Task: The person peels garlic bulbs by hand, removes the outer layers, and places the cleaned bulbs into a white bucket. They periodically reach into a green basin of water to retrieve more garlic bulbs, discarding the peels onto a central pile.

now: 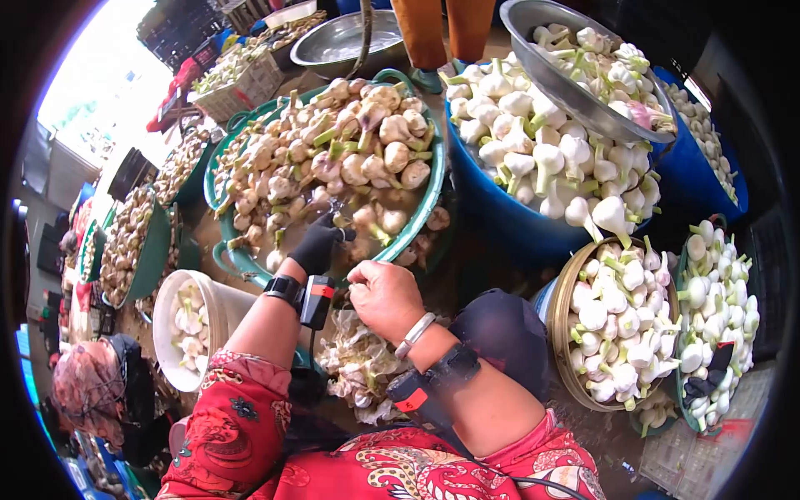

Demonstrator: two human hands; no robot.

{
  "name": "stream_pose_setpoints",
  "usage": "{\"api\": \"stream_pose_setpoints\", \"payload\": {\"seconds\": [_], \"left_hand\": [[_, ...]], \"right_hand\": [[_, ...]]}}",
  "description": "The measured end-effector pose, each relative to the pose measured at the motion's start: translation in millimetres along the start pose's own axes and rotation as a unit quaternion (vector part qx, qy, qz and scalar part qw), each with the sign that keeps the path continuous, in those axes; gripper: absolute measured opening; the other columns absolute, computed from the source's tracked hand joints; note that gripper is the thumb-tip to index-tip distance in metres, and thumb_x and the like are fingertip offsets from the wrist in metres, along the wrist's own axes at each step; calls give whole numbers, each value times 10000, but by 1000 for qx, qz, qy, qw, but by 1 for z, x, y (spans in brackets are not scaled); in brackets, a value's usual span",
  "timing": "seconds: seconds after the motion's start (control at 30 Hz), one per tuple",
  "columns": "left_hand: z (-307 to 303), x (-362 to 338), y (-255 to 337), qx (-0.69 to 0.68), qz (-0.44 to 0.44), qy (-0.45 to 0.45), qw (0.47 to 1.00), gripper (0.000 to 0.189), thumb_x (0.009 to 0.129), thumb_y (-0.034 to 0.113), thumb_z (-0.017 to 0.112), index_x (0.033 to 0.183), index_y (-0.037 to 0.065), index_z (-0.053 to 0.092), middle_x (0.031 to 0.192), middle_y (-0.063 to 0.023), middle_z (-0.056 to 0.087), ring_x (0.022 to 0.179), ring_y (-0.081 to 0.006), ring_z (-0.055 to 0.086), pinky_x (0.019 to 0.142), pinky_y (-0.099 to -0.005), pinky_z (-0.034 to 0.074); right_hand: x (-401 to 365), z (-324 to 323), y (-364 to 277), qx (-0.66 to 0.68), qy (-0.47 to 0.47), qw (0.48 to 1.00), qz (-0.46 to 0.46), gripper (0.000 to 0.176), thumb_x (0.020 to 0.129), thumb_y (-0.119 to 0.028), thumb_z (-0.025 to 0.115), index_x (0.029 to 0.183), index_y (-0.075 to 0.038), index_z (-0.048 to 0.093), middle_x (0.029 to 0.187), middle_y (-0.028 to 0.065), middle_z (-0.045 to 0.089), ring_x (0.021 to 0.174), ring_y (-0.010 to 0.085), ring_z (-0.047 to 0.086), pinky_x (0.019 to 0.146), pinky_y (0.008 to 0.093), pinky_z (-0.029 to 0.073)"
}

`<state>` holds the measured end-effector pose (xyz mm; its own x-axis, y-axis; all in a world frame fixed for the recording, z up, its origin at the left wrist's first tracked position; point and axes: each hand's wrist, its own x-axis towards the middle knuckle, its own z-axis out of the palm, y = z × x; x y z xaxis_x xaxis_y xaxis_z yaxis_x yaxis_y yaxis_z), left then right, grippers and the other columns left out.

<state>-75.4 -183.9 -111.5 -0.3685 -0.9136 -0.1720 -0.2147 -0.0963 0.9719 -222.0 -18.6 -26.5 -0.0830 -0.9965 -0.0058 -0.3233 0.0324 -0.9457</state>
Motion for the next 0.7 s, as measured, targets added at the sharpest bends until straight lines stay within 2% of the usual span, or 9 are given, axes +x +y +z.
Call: {"api": "stream_pose_setpoints", "payload": {"seconds": [0.07, 0.13, 0.17, 0.2, 0.3, 0.47, 0.57, 0.63, 0.7], "left_hand": [[2, -5, 5, -24, -136, -11, 990, 315, 725, 58, 726, 1023, 55, 625, 790, -4, 617, 674, -121, 549, 597, -267, 435], [-3, -29, 25, 8, -86, -26, 996, 232, 821, 83, 647, 1046, 30, 634, 886, -13, 633, 733, -109, 573, 681, -239, 469], [-6, -42, 36, -60, -89, -12, 994, 239, 835, 98, 642, 1061, 25, 621, 901, -16, 631, 747, -112, 579, 686, -245, 478], [-9, -55, 44, -128, -91, 3, 988, 248, 849, 113, 637, 1076, 20, 608, 915, -18, 628, 761, -114, 586, 691, -251, 486], [-5, -109, 73, -290, -77, 6, 954, 354, 846, 126, 647, 1170, 13, 562, 962, -50, 603, 761, -143, 584, 723, -275, 501], [-4, -156, 71, -306, -39, 46, 950, 319, 856, 150, 647, 1134, 7, 583, 897, -14, 610, 767, -106, 575, 706, -263, 483], [-9, -169, 65, -295, -27, 59, 953, 297, 876, 137, 617, 1126, -16, 571, 940, -40, 623, 773, -124, 593, 706, -268, 488], [-11, -180, 59, -308, -28, 46, 950, 291, 885, 130, 602, 1131, -21, 565, 939, -46, 623, 783, -135, 602, 709, -271, 497], [-6, -190, 58, -320, -28, 47, 946, 289, 894, 113, 571, 1142, -35, 553, 945, -61, 624, 835, -156, 618, 724, -287, 520]], "right_hand": [[3, 0, 1, 13, 21, 999, 21, 185, 755, -77, 620, 922, -10, 665, 741, 87, 639, 625, 132, 576, 625, 270, 482], [7, 3, 5, 92, 55, 994, 22, 245, 756, -75, 655, 992, -11, 641, 792, 85, 646, 656, 110, 580, 644, 259, 493], [9, 4, 7, 87, 47, 994, 43, 433, 726, -54, 693, 1141, -27, 573, 966, 99, 634, 804, 139, 604, 756, 267, 500], [9, 7, 5, 89, 43, 994, 43, 433, 726, -54, 693, 1141, -27, 573, 966, 99, 634, 804, 139, 604, 756, 267, 500], [3, 21, 0, 70, 37, 991, -103, 736, 665, -72, 776, 1309, -47, 421, 1183, 107, 544, 1061, 186, 547, 941, 299, 427], [-10, 40, -6, 320, -44, 946, -34, 643, 682, -68, 770, 1232, -22, 440, 1041, 77, 581, 911, 133, 569, 816, 273, 489], [-16, 41, -3, 361, -69, 930, 16, 543, 740, -130, 753, 1183, -15, 462, 1024, 77, 585, 870, 127, 592, 761, 264, 510], [-20, 35, -7, 516, -123, 834, 148, 475, 793, -205, 720, 1152, -17, 473, 996, 73, 591, 850, 132, 612, 718, 265, 522], [-20, 34, -8, 513, -127, 838, 140, 453, 828, -229, 678, 1168, -15, 470, 981, 67, 592, 841, 136, 610, 725, 278, 518]]}}
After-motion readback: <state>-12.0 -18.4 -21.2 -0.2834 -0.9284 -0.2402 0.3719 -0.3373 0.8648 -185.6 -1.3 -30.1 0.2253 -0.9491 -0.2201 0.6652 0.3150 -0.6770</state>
